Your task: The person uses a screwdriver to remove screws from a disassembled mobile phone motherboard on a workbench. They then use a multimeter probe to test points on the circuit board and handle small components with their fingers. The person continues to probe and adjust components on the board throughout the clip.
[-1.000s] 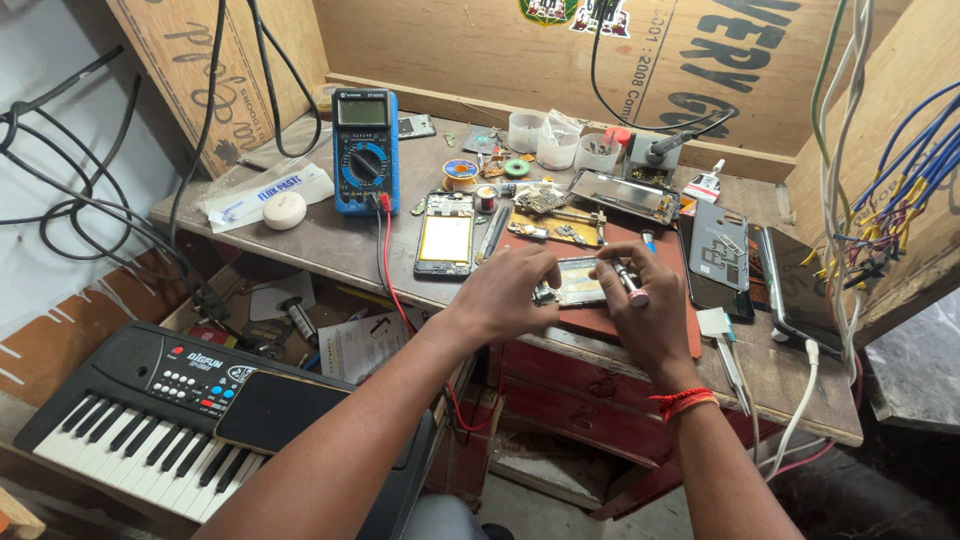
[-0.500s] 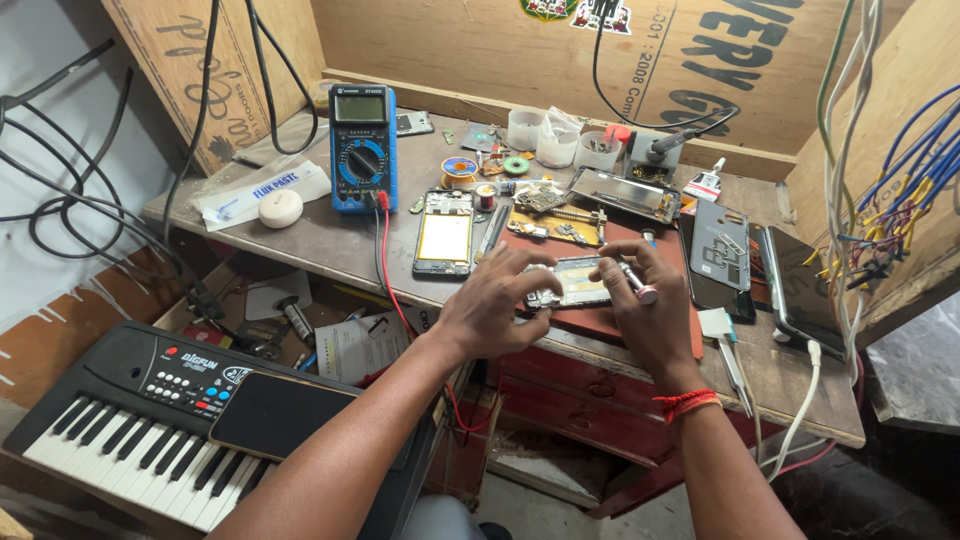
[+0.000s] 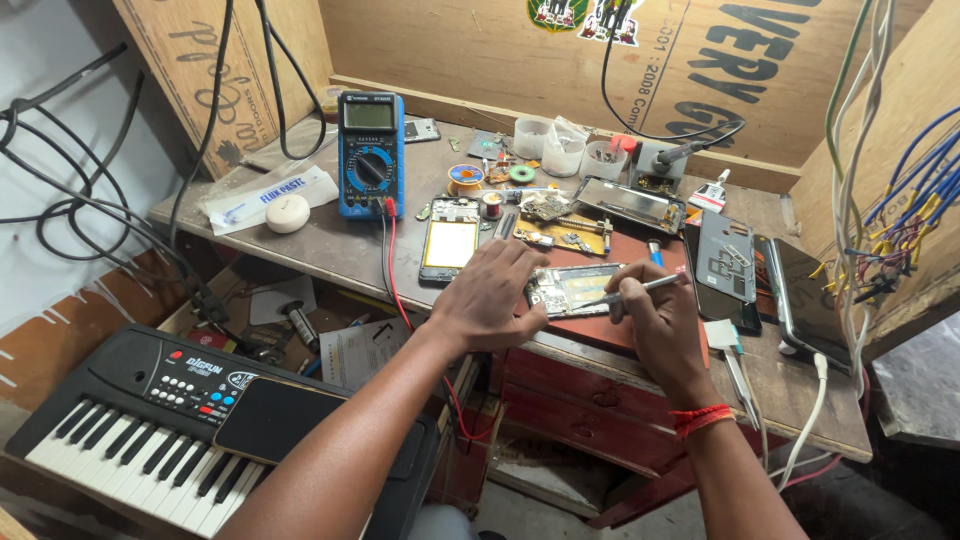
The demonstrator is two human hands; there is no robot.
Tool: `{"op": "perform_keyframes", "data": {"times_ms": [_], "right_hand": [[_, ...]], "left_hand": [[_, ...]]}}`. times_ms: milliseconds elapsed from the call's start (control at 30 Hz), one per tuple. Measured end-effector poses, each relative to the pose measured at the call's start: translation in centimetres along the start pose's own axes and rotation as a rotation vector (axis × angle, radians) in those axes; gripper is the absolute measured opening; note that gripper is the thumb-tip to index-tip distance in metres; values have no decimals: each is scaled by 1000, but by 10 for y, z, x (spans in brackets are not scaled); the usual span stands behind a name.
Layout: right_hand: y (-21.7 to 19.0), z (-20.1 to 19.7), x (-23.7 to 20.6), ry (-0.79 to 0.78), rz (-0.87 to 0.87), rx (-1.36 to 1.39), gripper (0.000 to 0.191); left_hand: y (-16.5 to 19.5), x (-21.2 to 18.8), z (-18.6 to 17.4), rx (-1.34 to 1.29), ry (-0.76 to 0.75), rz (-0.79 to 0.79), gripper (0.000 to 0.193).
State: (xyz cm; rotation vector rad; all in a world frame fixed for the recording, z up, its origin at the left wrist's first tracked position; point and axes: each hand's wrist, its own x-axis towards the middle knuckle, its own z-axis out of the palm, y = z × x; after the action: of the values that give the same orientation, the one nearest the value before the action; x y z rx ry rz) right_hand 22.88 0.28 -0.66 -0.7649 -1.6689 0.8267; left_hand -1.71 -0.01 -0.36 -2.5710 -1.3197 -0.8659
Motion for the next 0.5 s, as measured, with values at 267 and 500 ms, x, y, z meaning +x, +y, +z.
{"op": "perform_keyframes", "data": {"times_ms": [267,500], "right_hand": [[-2,1,1,-14,29,-118,21],[-4,1,1,-3,27,-168,25]], "left_hand": [[5,0,-5,-7,-3,-28,56],[7,-1,-7,-18,27,-12,54]]}}
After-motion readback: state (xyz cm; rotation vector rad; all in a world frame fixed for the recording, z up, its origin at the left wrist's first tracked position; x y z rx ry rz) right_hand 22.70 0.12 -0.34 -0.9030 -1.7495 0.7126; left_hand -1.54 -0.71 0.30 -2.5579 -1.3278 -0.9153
